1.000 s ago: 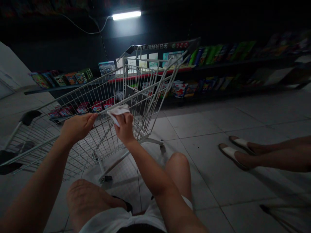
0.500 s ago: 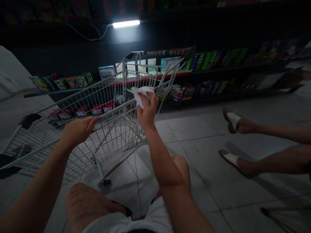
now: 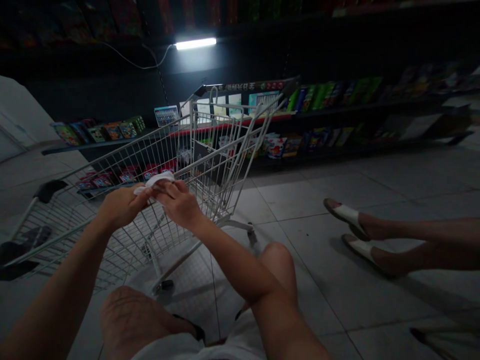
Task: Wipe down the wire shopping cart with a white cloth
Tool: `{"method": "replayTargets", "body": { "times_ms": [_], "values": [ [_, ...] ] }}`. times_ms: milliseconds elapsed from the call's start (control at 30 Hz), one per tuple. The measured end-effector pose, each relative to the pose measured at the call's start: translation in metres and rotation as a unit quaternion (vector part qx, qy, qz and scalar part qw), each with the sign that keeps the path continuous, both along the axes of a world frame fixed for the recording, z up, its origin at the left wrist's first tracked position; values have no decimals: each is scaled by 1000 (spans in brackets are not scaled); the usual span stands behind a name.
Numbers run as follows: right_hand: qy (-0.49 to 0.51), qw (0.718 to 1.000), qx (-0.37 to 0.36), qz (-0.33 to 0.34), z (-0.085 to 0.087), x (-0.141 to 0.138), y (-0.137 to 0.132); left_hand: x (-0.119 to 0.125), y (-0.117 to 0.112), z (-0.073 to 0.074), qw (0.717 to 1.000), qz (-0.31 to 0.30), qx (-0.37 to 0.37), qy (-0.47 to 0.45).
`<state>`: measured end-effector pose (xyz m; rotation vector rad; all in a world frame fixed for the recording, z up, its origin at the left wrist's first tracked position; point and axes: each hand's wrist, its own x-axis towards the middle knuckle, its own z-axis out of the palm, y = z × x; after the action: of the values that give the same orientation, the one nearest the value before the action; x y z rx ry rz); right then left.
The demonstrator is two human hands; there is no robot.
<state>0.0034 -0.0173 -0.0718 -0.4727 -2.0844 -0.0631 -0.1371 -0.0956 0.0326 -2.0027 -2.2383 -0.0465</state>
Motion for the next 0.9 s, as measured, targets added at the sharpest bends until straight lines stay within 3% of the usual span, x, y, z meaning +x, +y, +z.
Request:
{"method": "replayTargets", "body": {
  "times_ms": [133, 233, 333, 467, 567, 667, 767, 900],
  "values": [
    [73, 995, -6, -66, 9, 45, 56, 3, -1, -1, 999, 11, -2, 31],
    [140, 980, -47, -132, 15, 60, 76, 7, 1, -2, 998, 26, 5, 53],
    [148, 977, -69, -135, 14, 43, 57, 8, 3, -4, 998, 23, 15, 57],
    [72, 995, -42, -46, 1, 6, 9, 6, 2, -3, 999, 4, 21, 32],
    [21, 1000, -11, -6, -9, 7, 1, 5, -1, -1, 1000, -6, 17, 20],
    [46, 997, -10, -61, -11, 39, 31, 4, -4, -1, 999, 5, 6, 32],
    [152, 974, -29, -163, -9, 78, 74, 4, -6, -2, 998, 24, 4, 52],
    [207, 950, -61, -225, -27, 89, 104, 1, -9, -5, 998, 35, 14, 59]
  ]
}}
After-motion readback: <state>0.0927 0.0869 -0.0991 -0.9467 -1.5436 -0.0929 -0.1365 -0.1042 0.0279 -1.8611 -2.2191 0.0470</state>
